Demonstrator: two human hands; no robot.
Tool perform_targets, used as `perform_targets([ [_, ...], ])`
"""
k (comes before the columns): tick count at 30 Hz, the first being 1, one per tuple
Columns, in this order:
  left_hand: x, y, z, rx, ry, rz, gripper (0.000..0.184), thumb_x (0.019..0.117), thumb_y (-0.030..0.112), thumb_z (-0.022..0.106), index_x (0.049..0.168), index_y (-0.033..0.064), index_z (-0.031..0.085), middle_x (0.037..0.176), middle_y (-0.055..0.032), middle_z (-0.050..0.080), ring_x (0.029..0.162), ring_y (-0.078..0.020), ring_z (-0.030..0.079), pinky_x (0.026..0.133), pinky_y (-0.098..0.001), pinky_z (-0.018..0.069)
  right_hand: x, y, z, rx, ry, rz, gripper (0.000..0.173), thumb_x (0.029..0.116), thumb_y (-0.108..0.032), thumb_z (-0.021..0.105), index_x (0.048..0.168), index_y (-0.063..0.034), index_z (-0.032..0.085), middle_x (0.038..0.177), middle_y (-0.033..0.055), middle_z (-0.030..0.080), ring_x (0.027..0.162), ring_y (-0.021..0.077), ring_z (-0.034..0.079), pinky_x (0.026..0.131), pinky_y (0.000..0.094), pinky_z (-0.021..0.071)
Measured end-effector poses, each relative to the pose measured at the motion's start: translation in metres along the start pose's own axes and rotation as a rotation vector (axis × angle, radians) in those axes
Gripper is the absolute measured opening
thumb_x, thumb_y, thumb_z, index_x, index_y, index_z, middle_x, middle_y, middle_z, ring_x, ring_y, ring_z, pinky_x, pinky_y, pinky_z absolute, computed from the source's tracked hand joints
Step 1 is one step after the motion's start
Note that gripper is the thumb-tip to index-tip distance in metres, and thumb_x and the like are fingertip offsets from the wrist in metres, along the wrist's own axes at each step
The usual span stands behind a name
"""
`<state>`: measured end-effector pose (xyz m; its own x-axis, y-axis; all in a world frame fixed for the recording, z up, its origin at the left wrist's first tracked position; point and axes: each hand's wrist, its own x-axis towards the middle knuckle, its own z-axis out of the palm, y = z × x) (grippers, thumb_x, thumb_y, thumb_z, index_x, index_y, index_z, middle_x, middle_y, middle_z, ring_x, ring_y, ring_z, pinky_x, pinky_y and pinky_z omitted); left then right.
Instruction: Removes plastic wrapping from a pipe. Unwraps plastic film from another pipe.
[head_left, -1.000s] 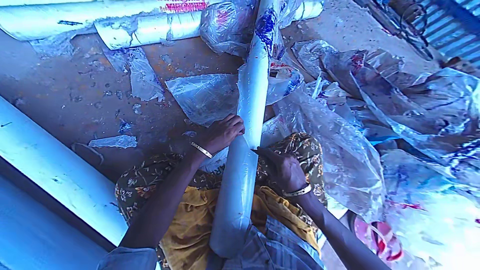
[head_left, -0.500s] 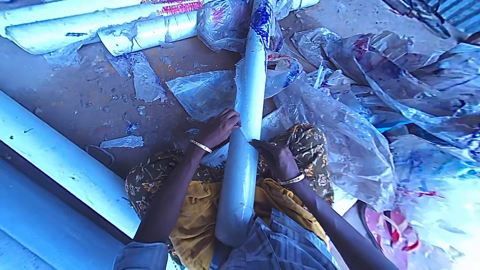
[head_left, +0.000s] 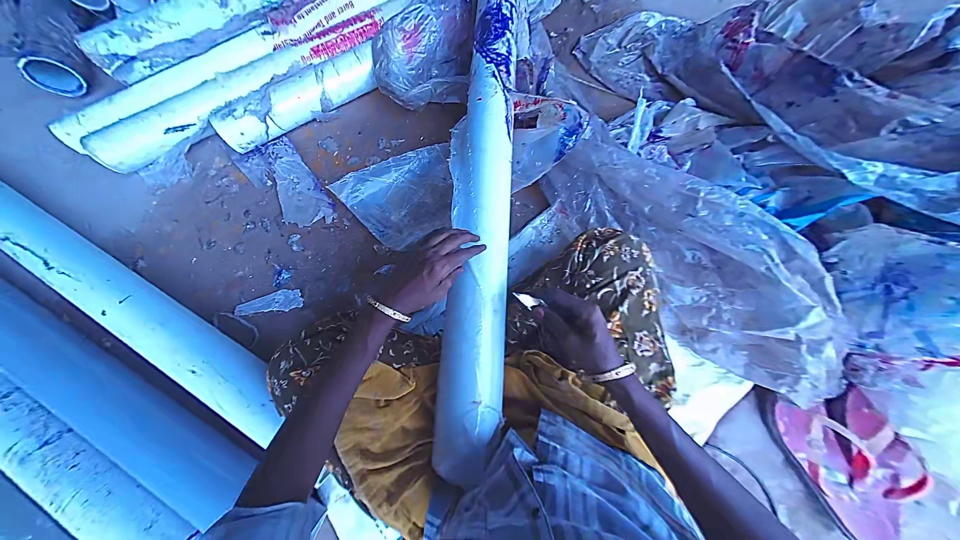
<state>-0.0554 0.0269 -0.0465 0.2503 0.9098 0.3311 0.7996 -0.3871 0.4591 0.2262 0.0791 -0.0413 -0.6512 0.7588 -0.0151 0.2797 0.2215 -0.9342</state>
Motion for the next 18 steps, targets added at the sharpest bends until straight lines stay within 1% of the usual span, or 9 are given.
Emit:
perform_targets([
  [2, 0.001, 0.013, -0.001, 0.041, -0.038, 0.057, 0.036, 0.0972, 0.005, 0.057, 0.13, 0.0039, 0.07, 0.133, -0.0136, 0.068, 0.128, -0.031, 0.062, 0.113, -0.0438, 0.0429, 0.003, 0.001, -0.007, 0.038, 0.026, 0.039, 0.025, 0.0993, -0.008, 0.057, 0.117, 0.0053, 0.068, 0.076, -0.0043, 0.063, 0.058, -0.0081, 0.05, 0.057, 0.0109, 0.0446],
  [4, -0.001, 0.019, -0.001, 0.099, -0.052, 0.1, 0.029, 0.098, 0.003, 0.057, 0.121, 0.0038, 0.075, 0.12, -0.0127, 0.073, 0.117, -0.0307, 0.068, 0.105, -0.0445, 0.0487, 0.005, 0.003, -0.009, 0.073, 0.024, 0.076, 0.024, 0.1004, -0.009, 0.057, 0.117, 0.0044, 0.067, 0.072, -0.0061, 0.06, 0.055, -0.0078, 0.049, 0.053, 0.0106, 0.0441],
  [8, 0.001, 0.018, -0.001, 0.166, -0.073, 0.146, 0.018, 0.0948, 0.001, 0.061, 0.102, 0.0011, 0.078, 0.106, -0.0154, 0.074, 0.107, -0.034, 0.07, 0.098, -0.0445, 0.054, 0.009, 0.007, -0.001, 0.032, -0.017, 0.116, 0.024, 0.1017, -0.012, 0.058, 0.118, 0.002, 0.069, 0.078, -0.0019, 0.063, 0.06, -0.004, 0.051, 0.059, 0.0145, 0.0458],
  [9, 0.003, 0.017, -0.002, 0.177, -0.078, 0.162, 0.016, 0.0945, 0.001, 0.062, 0.097, 0.0001, 0.078, 0.104, -0.0156, 0.074, 0.105, -0.0337, 0.07, 0.096, -0.0437, 0.0545, 0.011, 0.006, 0.003, -0.027, -0.019, 0.134, 0.024, 0.1023, -0.014, 0.058, 0.118, 0.0007, 0.069, 0.08, 0.0013, 0.064, 0.062, 0.0003, 0.053, 0.061, 0.0188, 0.0471],
  [10, 0.005, 0.016, -0.002, 0.194, -0.083, 0.181, 0.015, 0.0944, 0.001, 0.062, 0.093, -0.0003, 0.076, 0.102, -0.0156, 0.074, 0.103, -0.033, 0.071, 0.095, -0.0434, 0.0548, 0.014, 0.003, 0.005, -0.097, -0.027, 0.148, 0.025, 0.1028, -0.014, 0.058, 0.12, 0.0003, 0.07, 0.086, 0.007, 0.068, 0.068, 0.0081, 0.058, 0.068, 0.0269, 0.0499],
  [11, 0.006, 0.015, -0.002, 0.213, -0.093, 0.195, 0.014, 0.0948, 0.002, 0.062, 0.091, -0.0003, 0.075, 0.1, -0.0156, 0.073, 0.101, -0.0325, 0.071, 0.094, -0.0437, 0.0548, 0.016, -0.002, 0.007, -0.158, -0.036, 0.146, 0.026, 0.103, -0.013, 0.058, 0.122, 0.0009, 0.07, 0.094, 0.0149, 0.072, 0.078, 0.0195, 0.066, 0.078, 0.0384, 0.0532],
  [13, 0.007, 0.014, -0.003, 0.244, -0.108, 0.201, 0.013, 0.096, 0.004, 0.062, 0.092, 0.0003, 0.074, 0.1, -0.0158, 0.072, 0.101, -0.0322, 0.071, 0.094, -0.0449, 0.0543, 0.02, -0.005, 0.014, -0.251, -0.03, 0.071, 0.027, 0.1025, -0.012, 0.057, 0.121, 0.0008, 0.072, 0.098, 0.0216, 0.073, 0.086, 0.0339, 0.07, 0.083, 0.0523, 0.054],
  [16, 0.001, 0.01, -0.001, 0.251, -0.065, 0.192, 0.013, 0.0967, 0.006, 0.062, 0.091, 0.0011, 0.073, 0.1, -0.0151, 0.072, 0.1, -0.0313, 0.071, 0.096, -0.0442, 0.0532, 0.034, -0.008, 0.021, -0.38, -0.035, -0.052, 0.026, 0.1028, -0.013, 0.056, 0.119, -0.002, 0.074, 0.095, 0.0238, 0.074, 0.087, 0.0436, 0.072, 0.081, 0.0613, 0.0548],
  [18, -0.003, 0.009, 0.001, 0.232, -0.021, 0.174, 0.013, 0.096, 0.005, 0.062, 0.091, 0.0011, 0.074, 0.101, -0.0147, 0.072, 0.1, -0.0309, 0.071, 0.098, -0.0438, 0.0528, 0.043, -0.013, 0.023, -0.448, -0.071, -0.099, 0.026, 0.1033, -0.014, 0.056, 0.119, -0.005, 0.075, 0.095, 0.0233, 0.074, 0.087, 0.0442, 0.072, 0.079, 0.0614, 0.0547],
])
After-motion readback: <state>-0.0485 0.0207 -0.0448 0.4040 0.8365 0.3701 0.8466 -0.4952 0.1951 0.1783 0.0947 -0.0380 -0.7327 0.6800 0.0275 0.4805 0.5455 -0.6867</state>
